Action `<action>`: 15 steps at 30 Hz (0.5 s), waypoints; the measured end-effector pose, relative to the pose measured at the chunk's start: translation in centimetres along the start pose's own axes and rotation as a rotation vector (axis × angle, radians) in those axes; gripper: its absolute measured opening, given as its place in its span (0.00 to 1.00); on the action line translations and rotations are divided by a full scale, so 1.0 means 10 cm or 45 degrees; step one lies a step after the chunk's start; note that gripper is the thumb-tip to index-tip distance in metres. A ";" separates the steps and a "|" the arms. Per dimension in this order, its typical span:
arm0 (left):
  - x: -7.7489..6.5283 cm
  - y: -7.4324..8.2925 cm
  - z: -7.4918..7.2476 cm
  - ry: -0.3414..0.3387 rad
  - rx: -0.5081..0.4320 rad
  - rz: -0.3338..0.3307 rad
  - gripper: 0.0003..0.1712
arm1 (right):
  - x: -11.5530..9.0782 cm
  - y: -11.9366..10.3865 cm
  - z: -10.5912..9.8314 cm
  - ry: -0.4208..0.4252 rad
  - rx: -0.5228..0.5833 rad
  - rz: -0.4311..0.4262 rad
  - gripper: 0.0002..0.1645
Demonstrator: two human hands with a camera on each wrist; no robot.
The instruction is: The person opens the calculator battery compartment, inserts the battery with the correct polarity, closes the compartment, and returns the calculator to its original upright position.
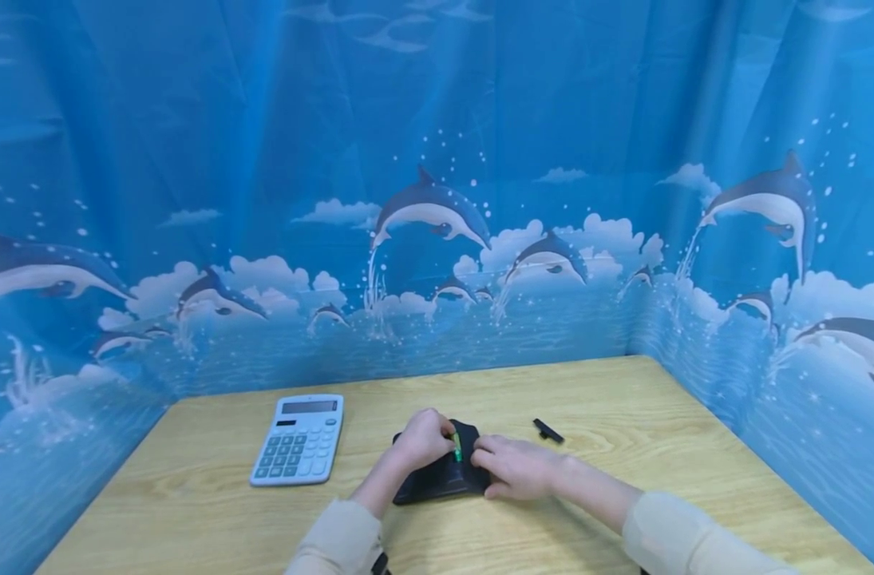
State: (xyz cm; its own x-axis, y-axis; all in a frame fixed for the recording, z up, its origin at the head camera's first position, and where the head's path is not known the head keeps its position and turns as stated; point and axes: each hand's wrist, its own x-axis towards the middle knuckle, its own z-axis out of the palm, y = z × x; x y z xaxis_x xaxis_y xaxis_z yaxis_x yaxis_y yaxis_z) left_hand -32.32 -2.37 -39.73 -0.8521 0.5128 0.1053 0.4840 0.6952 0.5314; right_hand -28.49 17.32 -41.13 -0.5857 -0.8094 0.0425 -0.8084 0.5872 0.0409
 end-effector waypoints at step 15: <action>0.00 0.06 0.02 0.008 0.079 -0.050 0.27 | 0.00 0.01 0.02 0.076 0.150 0.068 0.22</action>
State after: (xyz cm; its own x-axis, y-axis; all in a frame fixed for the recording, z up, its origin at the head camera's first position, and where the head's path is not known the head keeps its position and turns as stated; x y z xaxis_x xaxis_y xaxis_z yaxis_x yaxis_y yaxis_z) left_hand -32.03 -1.85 -39.54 -0.8717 0.4815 0.0907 0.4615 0.7448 0.4819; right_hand -28.55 17.39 -41.37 -0.6266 -0.7728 0.1010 -0.7793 0.6215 -0.0800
